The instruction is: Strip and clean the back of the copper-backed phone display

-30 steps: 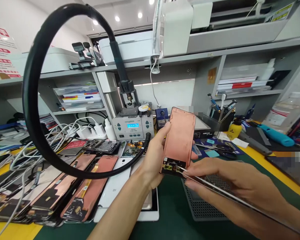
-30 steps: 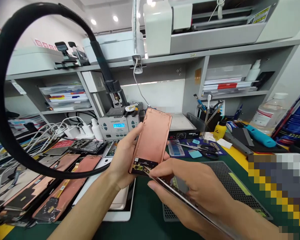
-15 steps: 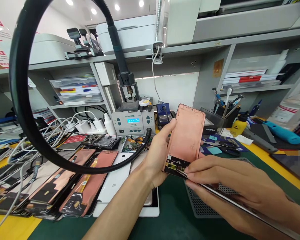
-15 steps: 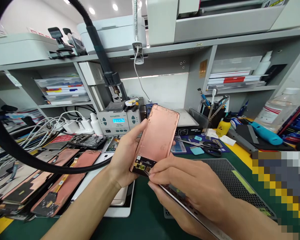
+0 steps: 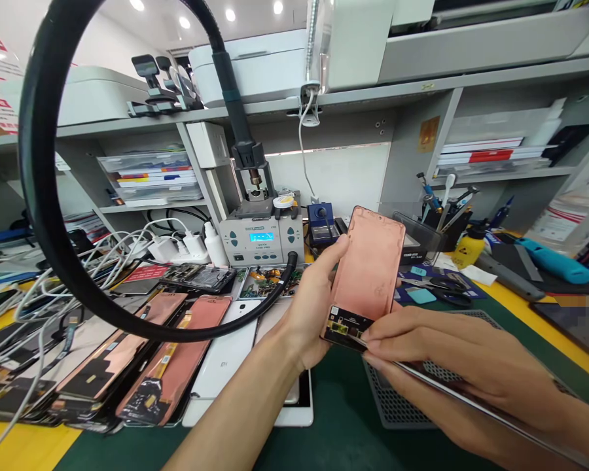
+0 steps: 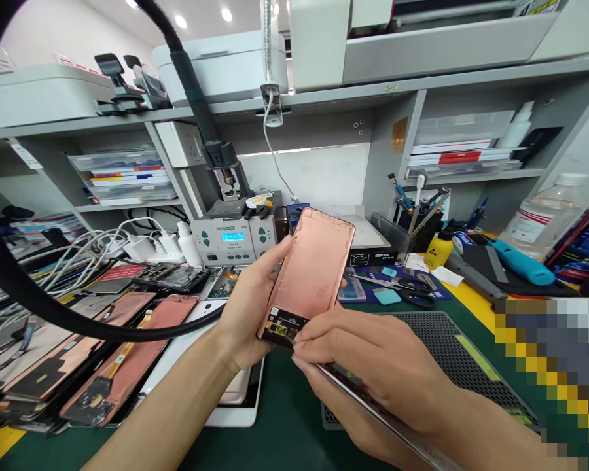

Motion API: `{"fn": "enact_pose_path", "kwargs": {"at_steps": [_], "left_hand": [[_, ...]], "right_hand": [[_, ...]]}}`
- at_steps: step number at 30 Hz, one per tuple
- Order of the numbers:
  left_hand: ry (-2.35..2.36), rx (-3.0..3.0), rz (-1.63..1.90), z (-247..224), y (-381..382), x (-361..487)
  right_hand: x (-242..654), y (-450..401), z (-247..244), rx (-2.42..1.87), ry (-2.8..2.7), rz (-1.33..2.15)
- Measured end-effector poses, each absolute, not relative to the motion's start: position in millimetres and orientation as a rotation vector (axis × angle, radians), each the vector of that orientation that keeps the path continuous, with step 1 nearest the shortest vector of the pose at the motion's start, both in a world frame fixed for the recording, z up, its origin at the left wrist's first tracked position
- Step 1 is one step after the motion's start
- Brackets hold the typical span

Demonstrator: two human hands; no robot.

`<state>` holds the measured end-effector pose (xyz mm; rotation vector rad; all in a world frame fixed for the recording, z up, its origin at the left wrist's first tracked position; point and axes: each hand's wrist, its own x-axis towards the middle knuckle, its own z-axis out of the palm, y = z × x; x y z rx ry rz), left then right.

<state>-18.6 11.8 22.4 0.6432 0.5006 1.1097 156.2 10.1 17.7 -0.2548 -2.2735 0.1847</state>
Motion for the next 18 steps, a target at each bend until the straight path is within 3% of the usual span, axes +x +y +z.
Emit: {"fn": "enact_pose_path", "kwargs": {"at_steps": [18], "left_hand": [[0.532,0.584,1.076,18.2,17.5,-17.0]], "right_hand": [[156.8,9.5,14.2,-0.276,-2.316,0.017]]}}
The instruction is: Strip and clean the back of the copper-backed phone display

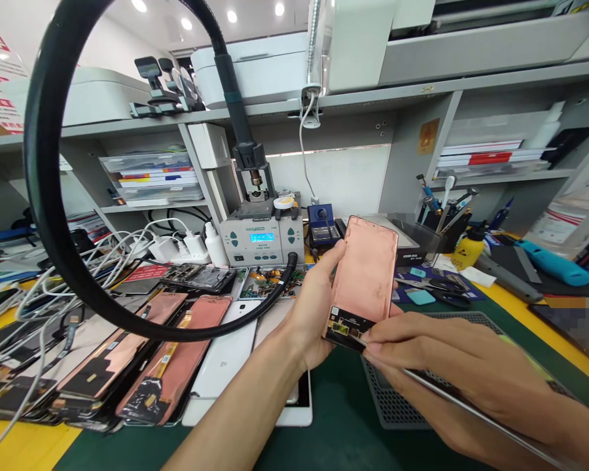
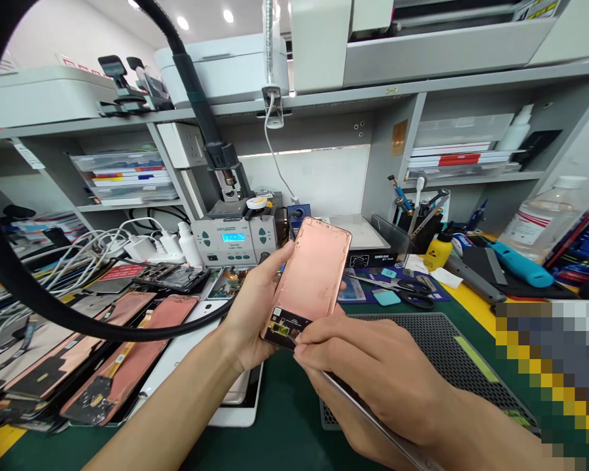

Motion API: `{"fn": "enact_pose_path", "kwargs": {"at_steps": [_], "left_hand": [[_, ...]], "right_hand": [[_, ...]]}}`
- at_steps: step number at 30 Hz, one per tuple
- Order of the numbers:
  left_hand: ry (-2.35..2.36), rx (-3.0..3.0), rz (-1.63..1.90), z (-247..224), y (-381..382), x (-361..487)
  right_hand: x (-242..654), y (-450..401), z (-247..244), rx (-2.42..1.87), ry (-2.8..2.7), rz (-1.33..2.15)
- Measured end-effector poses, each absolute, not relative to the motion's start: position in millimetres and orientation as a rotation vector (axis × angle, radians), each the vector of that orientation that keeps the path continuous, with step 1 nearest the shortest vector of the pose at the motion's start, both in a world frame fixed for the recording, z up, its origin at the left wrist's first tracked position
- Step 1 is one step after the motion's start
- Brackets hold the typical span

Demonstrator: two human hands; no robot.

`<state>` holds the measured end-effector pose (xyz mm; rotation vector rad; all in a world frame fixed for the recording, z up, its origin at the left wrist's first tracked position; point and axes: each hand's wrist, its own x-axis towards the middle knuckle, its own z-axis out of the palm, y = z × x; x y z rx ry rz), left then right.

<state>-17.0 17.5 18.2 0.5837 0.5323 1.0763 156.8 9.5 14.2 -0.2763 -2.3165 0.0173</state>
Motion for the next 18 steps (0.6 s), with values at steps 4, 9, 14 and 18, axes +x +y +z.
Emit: {"fn": "enact_pose_path", "kwargs": {"at_steps": [4,9,14,18], "left_hand": [[0.542,0.568,1.062,15.5,19.5,-17.7],[0.548,0.551,1.059,17.4,18.5,-15.2],[0.551,0.556,1.055,17.1,18.6,-14.4],[0.546,0.525,1.068,15.1,19.0,-15.4]], "right_hand": [[157.5,8.7,16.2,-0.299,-2.314,-0.003],[161.5,9.1,14.5,-0.257,-2.288,-0.065],[161.1,13.3,15.2,-0.276,-2.318,-0.017],[159.3,14.1,19.7,-0.261,-2.289,0.192]]}}
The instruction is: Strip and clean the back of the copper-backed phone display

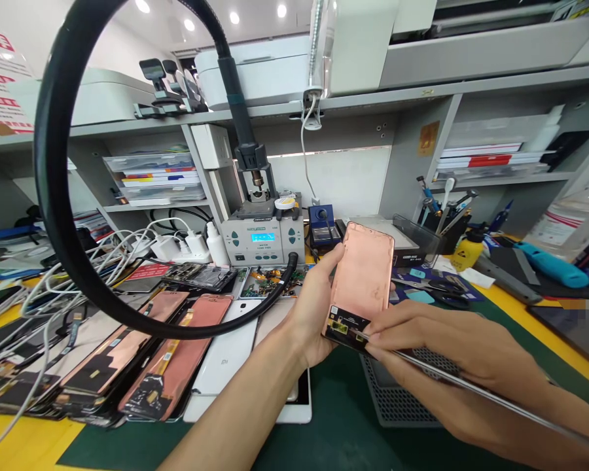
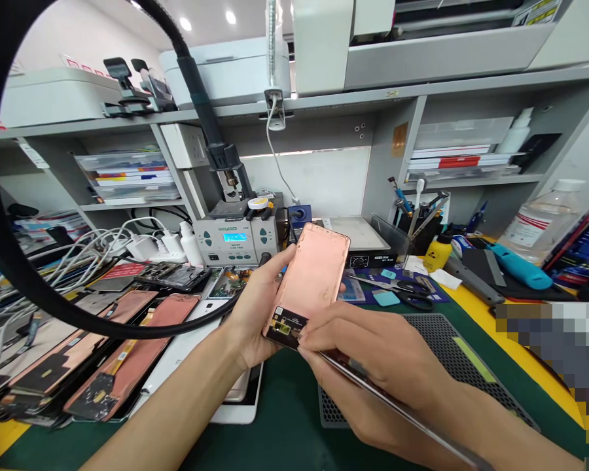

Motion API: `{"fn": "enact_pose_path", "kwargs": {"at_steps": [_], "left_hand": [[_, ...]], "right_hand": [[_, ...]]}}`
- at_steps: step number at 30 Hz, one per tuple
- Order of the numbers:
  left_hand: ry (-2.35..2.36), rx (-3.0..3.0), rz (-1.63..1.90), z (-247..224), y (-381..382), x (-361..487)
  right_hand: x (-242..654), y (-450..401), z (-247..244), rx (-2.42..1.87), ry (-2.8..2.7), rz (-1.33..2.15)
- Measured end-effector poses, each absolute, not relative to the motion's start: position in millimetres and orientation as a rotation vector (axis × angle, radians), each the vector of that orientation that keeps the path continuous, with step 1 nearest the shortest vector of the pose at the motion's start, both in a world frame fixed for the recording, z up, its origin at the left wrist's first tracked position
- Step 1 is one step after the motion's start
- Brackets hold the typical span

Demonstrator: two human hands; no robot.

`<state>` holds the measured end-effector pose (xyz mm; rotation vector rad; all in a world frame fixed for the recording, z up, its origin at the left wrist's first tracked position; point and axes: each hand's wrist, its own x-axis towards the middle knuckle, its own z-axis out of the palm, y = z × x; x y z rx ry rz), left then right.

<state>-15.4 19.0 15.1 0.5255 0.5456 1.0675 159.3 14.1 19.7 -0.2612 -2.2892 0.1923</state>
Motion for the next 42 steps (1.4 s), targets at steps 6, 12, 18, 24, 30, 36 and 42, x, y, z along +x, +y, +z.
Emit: {"fn": "enact_pose_path", "kwargs": {"at_steps": [6,12,18,24,30,36,42], "left_hand": [[0.519,0.528,1.077,14.7,19.7,-15.3],[0.535,0.546,1.055,15.5,20.4,-15.0],[0.550,0.550,1.065,17.5,18.4,-13.5],[0.572,0.543,1.077,18.9,18.1,-12.7],[0.565,0.532,1.067,19.2,18.0,-12.2],[0.564,0.546,1.070,19.1,17.0,-12.0],[0.551,0.555,1.053,17.9,18.6,-12.7]], "right_hand": [[159.5,12.0,19.4,-0.287,-2.292,0.267],[157.1,14.3,18.8,-0.259,-2.286,0.263],[157.4,12.2,21.1,-0.247,-2.274,0.233],[158.3,13.1,20.4,-0.227,-2.254,0.169],[160.4,15.2,14.8,-0.241,-2.272,0.211],[159.1,13.5,19.4,-0.236,-2.277,0.178],[158.7,11.8,22.8,-0.240,-2.251,0.174]]}}
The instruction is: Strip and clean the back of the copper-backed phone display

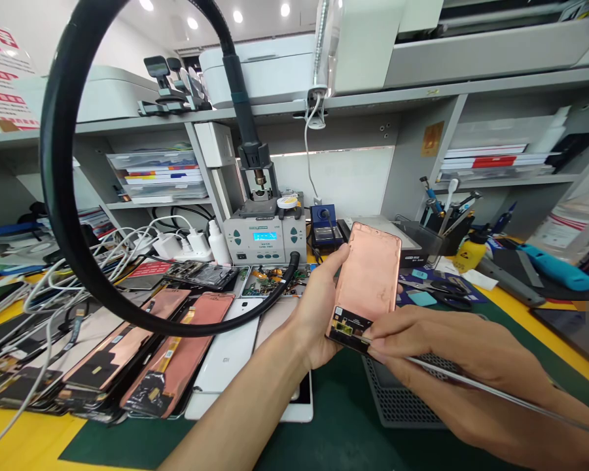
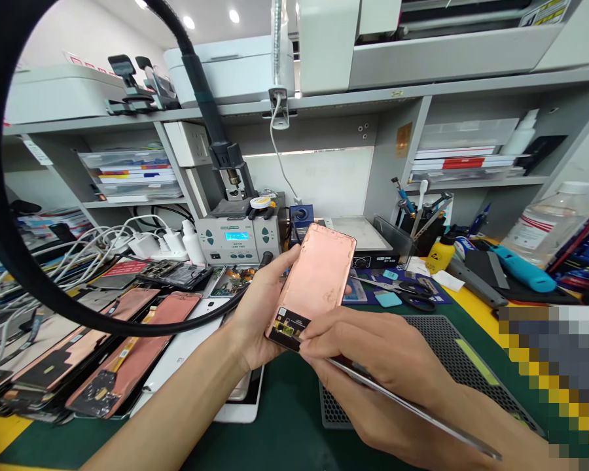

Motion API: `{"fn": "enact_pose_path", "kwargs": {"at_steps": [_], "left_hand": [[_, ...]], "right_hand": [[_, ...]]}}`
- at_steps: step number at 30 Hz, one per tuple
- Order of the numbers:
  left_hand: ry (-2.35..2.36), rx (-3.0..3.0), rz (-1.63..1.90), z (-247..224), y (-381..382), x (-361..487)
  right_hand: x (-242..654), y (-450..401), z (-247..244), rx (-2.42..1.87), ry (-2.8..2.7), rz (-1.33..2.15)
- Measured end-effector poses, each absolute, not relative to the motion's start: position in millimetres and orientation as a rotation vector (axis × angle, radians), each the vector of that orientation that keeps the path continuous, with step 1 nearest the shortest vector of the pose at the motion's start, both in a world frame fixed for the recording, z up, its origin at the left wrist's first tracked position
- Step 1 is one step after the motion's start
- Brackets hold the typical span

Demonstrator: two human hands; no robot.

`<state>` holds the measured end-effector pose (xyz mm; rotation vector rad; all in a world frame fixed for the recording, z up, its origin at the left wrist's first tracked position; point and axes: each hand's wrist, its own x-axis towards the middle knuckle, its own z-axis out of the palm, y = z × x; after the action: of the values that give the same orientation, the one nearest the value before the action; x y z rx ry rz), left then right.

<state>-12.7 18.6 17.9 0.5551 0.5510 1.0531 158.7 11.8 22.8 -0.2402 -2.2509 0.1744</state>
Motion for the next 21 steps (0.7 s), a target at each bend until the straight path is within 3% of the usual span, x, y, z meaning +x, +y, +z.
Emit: {"fn": "enact_pose_path", "kwargs": {"at_steps": [21], "left_hand": [[0.556,0.528,1.060,20.2,17.4,-11.5]], "right_hand": [[160.7,12.9,18.2,-0.265,-2.289,0.155]]}}
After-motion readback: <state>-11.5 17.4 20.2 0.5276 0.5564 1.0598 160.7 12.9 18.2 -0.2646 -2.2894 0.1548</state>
